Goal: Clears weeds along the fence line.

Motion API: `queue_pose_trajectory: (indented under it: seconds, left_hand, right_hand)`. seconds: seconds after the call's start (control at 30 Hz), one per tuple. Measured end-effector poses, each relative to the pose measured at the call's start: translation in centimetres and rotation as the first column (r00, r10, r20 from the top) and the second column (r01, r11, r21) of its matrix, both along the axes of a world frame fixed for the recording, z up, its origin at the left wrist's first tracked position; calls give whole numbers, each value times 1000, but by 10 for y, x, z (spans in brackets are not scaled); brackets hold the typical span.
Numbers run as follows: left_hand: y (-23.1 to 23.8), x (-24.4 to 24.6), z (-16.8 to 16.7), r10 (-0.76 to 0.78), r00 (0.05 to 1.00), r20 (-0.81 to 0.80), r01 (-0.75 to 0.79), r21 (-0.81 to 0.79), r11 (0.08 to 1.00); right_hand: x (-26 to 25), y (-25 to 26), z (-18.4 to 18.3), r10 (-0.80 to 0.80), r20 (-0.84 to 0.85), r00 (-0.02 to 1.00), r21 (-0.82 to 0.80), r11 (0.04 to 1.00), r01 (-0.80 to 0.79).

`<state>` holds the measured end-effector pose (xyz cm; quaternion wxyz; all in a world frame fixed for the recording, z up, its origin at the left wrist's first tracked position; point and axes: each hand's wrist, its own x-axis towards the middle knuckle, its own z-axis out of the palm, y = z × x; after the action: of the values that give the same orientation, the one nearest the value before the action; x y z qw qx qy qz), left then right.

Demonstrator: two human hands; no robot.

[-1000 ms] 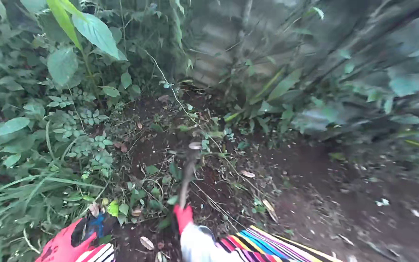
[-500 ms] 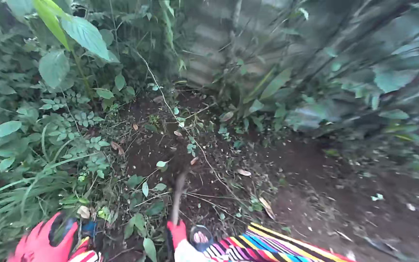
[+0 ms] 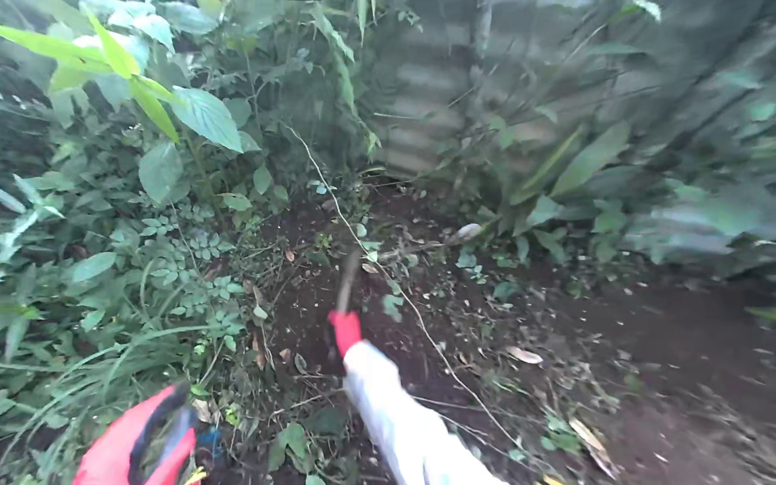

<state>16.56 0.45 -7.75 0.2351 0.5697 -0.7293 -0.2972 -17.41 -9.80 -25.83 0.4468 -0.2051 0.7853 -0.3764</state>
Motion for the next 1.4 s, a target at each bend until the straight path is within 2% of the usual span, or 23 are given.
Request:
queue_pose_trajectory:
  seconds: [0.07, 0.13, 0.23, 0.3, 0.33, 0.37, 0.43, 0.5, 0.57, 0.63, 0.73, 0.8, 0.83, 0.87, 0.9, 0.93, 0.97, 1.0, 1.07, 1.17, 1.23, 1.3, 1.4]
  left_hand:
    - [1, -10, 17, -92, 993, 78, 86, 75, 993]
    - [5, -17, 51, -240, 950, 201, 208, 166, 964]
    - [3, -43, 76, -345, 933, 105, 341, 56, 939]
    - [0, -55, 66, -397, 912, 102, 389, 91, 917]
    - [0, -59, 60, -426, 892, 151, 401, 172, 900]
    - [1, -59, 55, -463, 863, 203, 406, 269, 874]
    - [-2, -57, 45, -504, 827, 248, 381, 411, 828]
    - [-4, -51, 38, -479, 833, 279, 336, 432, 837]
    - [-3, -48, 39, -439, 842, 312, 273, 456, 847]
    - [-2, -50, 45, -443, 841, 310, 238, 522, 819]
    - [2, -48, 41, -499, 818, 287, 319, 494, 809]
    - [-1, -52, 42, -537, 799, 269, 379, 468, 798]
    - [-2, -55, 42, -543, 796, 268, 399, 442, 804]
    - [-3, -58, 42, -537, 800, 267, 412, 404, 816]
    - [-3, -61, 41, -530, 806, 265, 414, 388, 824]
    - [-1, -62, 41, -527, 806, 268, 405, 399, 823]
    - [-1, -61, 42, -527, 804, 274, 389, 429, 815]
    - [-3, -59, 42, -520, 807, 281, 363, 458, 811]
    - [-2, -52, 37, -479, 823, 303, 303, 480, 824]
    - [7, -45, 42, -474, 831, 290, 308, 469, 828]
    - [10, -48, 48, -469, 847, 249, 342, 420, 841]
    - [8, -52, 49, -478, 843, 248, 343, 436, 832]
    - [-2, -49, 39, -479, 836, 268, 314, 483, 818]
  right_hand:
    - [18, 27, -5, 11, 74, 997, 110, 994, -19]
    - [-22, 38, 11, 40, 73, 997, 119, 992, -48]
    - [-85, 8, 51, -57, 128, 990, -139, 987, 75]
    - [-77, -34, 54, -195, 241, 951, -272, 927, 259]
    - [-58, -44, 46, -233, 179, 956, -230, 935, 270]
    - [-34, -37, 26, -177, 103, 979, -150, 970, 191]
    - [29, 21, -13, 141, 60, 988, 121, 982, -148]
    - [68, 91, -44, 450, 144, 881, 341, 814, -471]
    - [66, 119, -48, 599, 173, 782, 433, 667, -606]
    - [43, 88, -15, 521, 84, 849, 323, 792, -518]
    - [9, -7, 42, 108, 22, 994, -20, 994, -107]
    - [9, -64, 53, -149, 120, 982, -187, 968, 170]
    - [19, -79, 41, -184, 126, 975, -238, 948, 210]
    - [31, -80, 25, -110, 73, 991, -221, 967, 124]
    - [44, -62, 3, 92, -25, 995, -108, 990, -95]
    - [59, -28, -14, 385, -83, 919, 103, 921, -376]
    - [72, 8, -24, 605, -51, 795, 278, 773, -571]
    - [77, 34, -21, 718, -3, 696, 382, 644, -663]
    - [57, 44, 6, 754, -19, 656, 390, 610, -690]
    - [15, -4, 39, 512, -119, 851, 147, 856, -495]
    - [22, -38, 33, 291, -68, 954, 54, 956, -288]
    - [60, 1, -12, 372, -29, 928, 175, 916, -362]
    - [92, 113, -55, 703, 36, 711, 402, 641, -654]
